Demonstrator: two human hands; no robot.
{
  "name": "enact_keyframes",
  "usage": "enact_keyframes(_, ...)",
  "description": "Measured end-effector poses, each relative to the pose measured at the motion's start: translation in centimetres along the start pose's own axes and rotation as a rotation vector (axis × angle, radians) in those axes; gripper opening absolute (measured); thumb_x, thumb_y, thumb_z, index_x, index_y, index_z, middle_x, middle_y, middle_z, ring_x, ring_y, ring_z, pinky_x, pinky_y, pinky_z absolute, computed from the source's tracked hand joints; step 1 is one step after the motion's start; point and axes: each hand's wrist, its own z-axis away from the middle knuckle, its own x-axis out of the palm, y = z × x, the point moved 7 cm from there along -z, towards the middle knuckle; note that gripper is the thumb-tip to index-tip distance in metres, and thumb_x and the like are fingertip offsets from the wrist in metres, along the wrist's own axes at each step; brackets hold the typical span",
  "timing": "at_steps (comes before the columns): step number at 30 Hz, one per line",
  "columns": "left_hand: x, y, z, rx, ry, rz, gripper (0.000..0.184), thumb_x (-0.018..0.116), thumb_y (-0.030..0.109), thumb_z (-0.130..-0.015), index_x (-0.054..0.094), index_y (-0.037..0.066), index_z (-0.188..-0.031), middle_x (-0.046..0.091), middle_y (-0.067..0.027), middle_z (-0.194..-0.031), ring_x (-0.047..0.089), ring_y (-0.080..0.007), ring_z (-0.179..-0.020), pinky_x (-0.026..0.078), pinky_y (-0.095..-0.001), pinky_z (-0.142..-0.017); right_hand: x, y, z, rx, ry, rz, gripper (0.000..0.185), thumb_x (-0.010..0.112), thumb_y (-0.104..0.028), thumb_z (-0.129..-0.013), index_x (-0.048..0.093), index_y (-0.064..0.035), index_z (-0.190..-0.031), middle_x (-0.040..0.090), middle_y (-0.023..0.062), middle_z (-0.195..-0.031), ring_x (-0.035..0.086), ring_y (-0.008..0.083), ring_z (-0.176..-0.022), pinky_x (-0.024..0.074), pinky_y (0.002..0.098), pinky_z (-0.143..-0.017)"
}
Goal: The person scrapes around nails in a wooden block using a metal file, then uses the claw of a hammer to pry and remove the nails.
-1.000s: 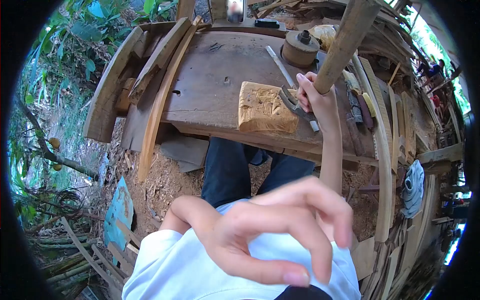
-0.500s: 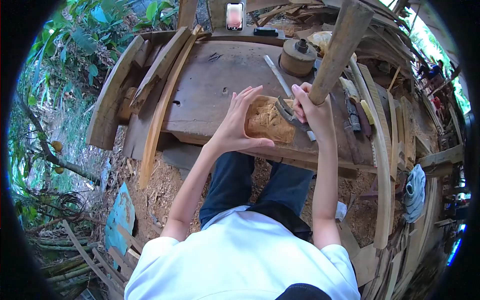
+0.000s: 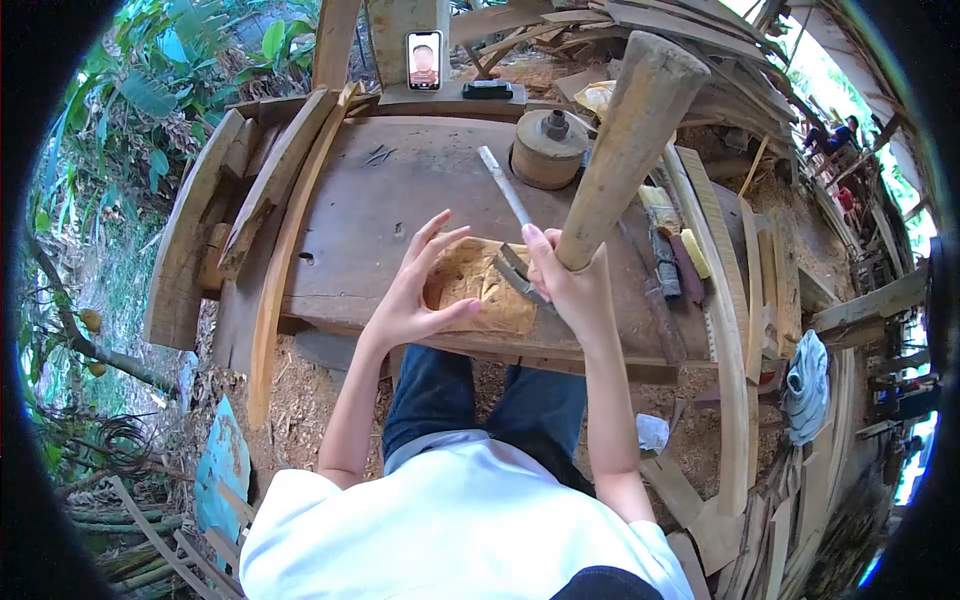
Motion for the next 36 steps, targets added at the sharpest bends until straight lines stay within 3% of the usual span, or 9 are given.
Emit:
enact_keyframes(4, 0.1, 0.2, 0.0, 0.026, -0.023, 0.043, 0.083, 0.087, 0.038, -0.071, 0.053, 0.008, -0.141, 0.035, -0.0192, -0.15, 0.035, -0.0366, -0.142, 0.033, -0.0472, -0.116, 0.2, 0.1, 0.1, 0.044, -0.021, -0.001, 0.036, 0.064, -0.021, -0.098, 0.064, -0.0008, -0.069, 0.055, -0.0007, -0.054, 0.051, 0.0059, -0.05, 0.0371, 0.0283, -0.047)
enact_keyframes(5, 0.0, 0.4, -0.1, 0.015, -0.029, 0.036, 0.083, 0.087, 0.039, -0.07, 0.053, 0.008, -0.14, 0.037, -0.0185, -0.147, 0.036, -0.036, -0.141, 0.033, -0.0467, -0.116, 0.5, -0.3, 0.0, 0.006, 0.015, -0.062, 0.041, 0.063, -0.017, -0.099, 0.054, -0.0069, -0.061, 0.048, -0.0036, -0.05, 0.041, 0.0029, -0.041, 0.028, 0.0228, -0.039)
enact_keyframes(10, -0.1, 0.4, 0.0, 0.024, 0.012, -0.004, 0.087, 0.087, 0.042, -0.07, 0.052, 0.004, -0.14, 0.041, -0.0179, -0.141, 0.041, -0.0347, -0.135, 0.037, -0.0438, -0.112, 0.2, 0.1, 0.0, 0.04, -0.021, -0.045, 0.038, 0.063, -0.019, -0.099, 0.058, -0.0046, -0.064, 0.051, -0.0024, -0.052, 0.045, 0.004, -0.046, 0.032, 0.0251, -0.043)
enact_keyframes(15, -1.1, 0.9, -2.3, -0.089, 0.042, 0.025, 0.056, 0.079, 0.037, -0.082, 0.062, 0.001, -0.121, 0.054, -0.0154, -0.124, 0.055, -0.027, -0.118, 0.044, -0.0385, -0.102, 0.2, -0.1, -0.3, 0.0, -0.034, -0.05, 0.036, 0.064, -0.021, -0.098, 0.061, -0.0029, -0.067, 0.054, -0.0019, -0.054, 0.047, 0.004, -0.049, 0.0354, 0.0262, -0.046)
enact_keyframes(18, -0.7, 0.5, -6.1, -0.109, -0.164, -0.342, 0.035, 0.071, 0.03, -0.092, 0.064, 0.002, -0.111, 0.063, -0.0122, -0.104, 0.062, -0.0213, -0.102, 0.049, -0.0356, -0.088, 0.2, 0.0, 0.1, 0.057, -0.01, -0.066, 0.036, 0.064, -0.02, -0.098, 0.061, -0.0036, -0.066, 0.054, -0.0027, -0.054, 0.047, 0.0037, -0.048, 0.0343, 0.025, -0.045)
enact_keyframes(22, 3.7, -1.0, -9.8, -0.082, -0.633, 0.015, 0.038, 0.064, 0.037, -0.096, 0.063, -0.001, -0.098, 0.067, -0.0178, -0.088, 0.065, -0.0342, -0.094, 0.051, -0.0422, -0.081, 0.0, 0.1, 0.5, 0.085, 0.075, -0.094, 0.034, 0.065, -0.019, -0.098, 0.063, -0.0042, -0.067, 0.052, -0.0048, -0.054, 0.046, 0.0024, -0.048, 0.032, 0.0228, -0.044)
enact_keyframes(26, 5.9, -1.2, -9.1, 0.078, -0.593, -0.207, 0.034, 0.055, 0.03, -0.101, 0.054, 0.002, -0.12, 0.064, -0.0194, -0.113, 0.06, -0.0384, -0.108, 0.049, -0.0447, -0.091, 0.4, -0.6, 0.4, 0.114, 0.081, -0.092, 0.036, 0.063, -0.017, -0.099, 0.06, -0.0051, -0.065, 0.05, -0.0059, -0.054, 0.042, 0.0013, -0.047, 0.0298, 0.0222, -0.044)
enact_keyframes(32, 6.2, -1.9, -10.1, 0.009, -0.741, -0.097, 0.038, 0.05, 0.036, -0.104, 0.056, 0.001, -0.119, 0.064, -0.0198, -0.11, 0.062, -0.0346, -0.104, 0.048, -0.0422, -0.089, 0.2, -0.1, 0.8, 0.157, 0.081, -0.097, 0.039, 0.062, -0.019, -0.1, 0.056, -0.008, -0.063, 0.047, -0.0069, -0.054, 0.038, 0.0012, -0.046, 0.0263, 0.0221, -0.043)
enact_keyframes(36, 6.9, -3.2, -11.0, -0.16, -0.974, -0.063, 0.062, 0.053, 0.058, -0.099, 0.062, 0.001, -0.124, 0.069, -0.017, -0.112, 0.064, -0.0249, -0.105, 0.048, -0.0361, -0.092, 0.3, -0.4, 0.7, 0.152, 0.059, -0.052, 0.041, 0.061, -0.022, -0.101, 0.054, -0.0084, -0.062, 0.047, -0.0072, -0.053, 0.037, 0.0011, -0.046, 0.0257, 0.0218, -0.044)
